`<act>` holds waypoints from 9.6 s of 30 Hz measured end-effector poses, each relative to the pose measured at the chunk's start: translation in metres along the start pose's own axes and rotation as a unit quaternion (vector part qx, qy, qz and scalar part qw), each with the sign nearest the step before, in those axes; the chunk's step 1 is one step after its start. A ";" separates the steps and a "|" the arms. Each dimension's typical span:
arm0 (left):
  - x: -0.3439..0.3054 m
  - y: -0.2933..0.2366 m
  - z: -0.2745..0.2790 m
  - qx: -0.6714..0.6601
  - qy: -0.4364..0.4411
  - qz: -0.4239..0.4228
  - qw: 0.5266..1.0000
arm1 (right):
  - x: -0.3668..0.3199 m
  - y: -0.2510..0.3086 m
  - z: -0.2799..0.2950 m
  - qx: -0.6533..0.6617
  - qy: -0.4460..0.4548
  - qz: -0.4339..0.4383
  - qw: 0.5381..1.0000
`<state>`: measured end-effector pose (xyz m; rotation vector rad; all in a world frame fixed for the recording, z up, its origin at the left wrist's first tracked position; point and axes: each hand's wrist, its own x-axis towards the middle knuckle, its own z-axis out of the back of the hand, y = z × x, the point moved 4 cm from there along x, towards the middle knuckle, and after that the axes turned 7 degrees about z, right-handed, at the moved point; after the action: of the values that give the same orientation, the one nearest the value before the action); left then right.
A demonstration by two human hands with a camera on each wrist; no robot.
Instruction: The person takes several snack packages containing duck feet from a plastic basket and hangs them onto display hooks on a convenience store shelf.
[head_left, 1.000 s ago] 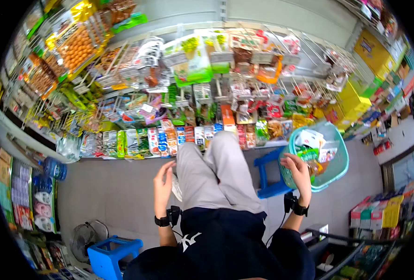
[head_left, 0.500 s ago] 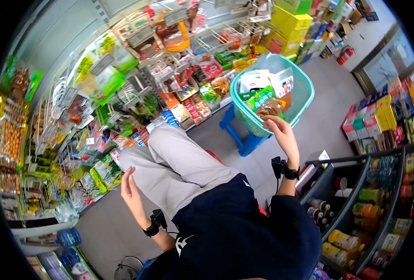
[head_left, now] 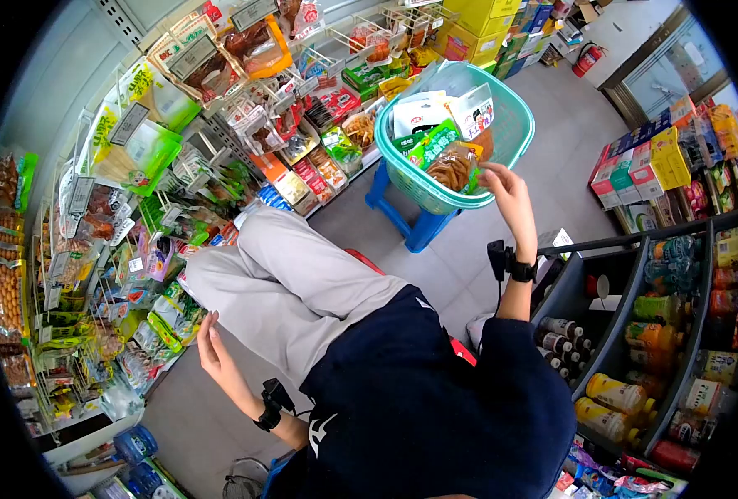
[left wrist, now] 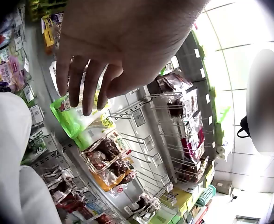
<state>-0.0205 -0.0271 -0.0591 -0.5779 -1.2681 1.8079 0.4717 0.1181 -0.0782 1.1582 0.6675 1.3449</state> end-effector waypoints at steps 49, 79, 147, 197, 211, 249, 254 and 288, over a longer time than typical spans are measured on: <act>0.065 -0.038 -0.128 -0.072 0.267 -0.023 0.961 | 0.175 -0.166 -0.046 -0.465 0.321 -0.068 0.822; 0.094 -0.054 -0.108 -0.140 0.185 -0.065 0.970 | 0.076 0.159 -0.126 0.220 -0.012 0.127 0.967; 0.066 -0.063 -0.059 -0.323 0.092 -0.007 0.942 | 0.007 0.175 -0.228 0.342 0.201 0.090 0.913; 0.068 -0.066 -0.055 -0.235 0.067 -0.023 0.969 | 0.005 0.175 -0.227 0.206 0.135 0.153 0.957; 0.067 -0.067 -0.055 -0.217 0.057 -0.026 0.974 | 0.006 0.173 -0.229 0.180 0.107 0.152 0.966; 0.069 -0.066 -0.055 -0.222 0.043 -0.020 0.974 | 0.004 0.171 -0.233 0.248 0.156 0.136 0.946; 0.068 -0.065 -0.054 -0.216 0.040 -0.025 0.975 | 0.004 0.174 -0.233 0.217 0.190 0.168 0.943; 0.064 -0.055 -0.046 -0.269 0.007 -0.034 0.963 | 0.001 0.166 -0.235 0.359 0.226 0.008 0.906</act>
<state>-0.0003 0.0589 -0.0206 -0.8258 -1.7591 1.3910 0.1946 0.1520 -0.0081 1.4214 1.5913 1.4367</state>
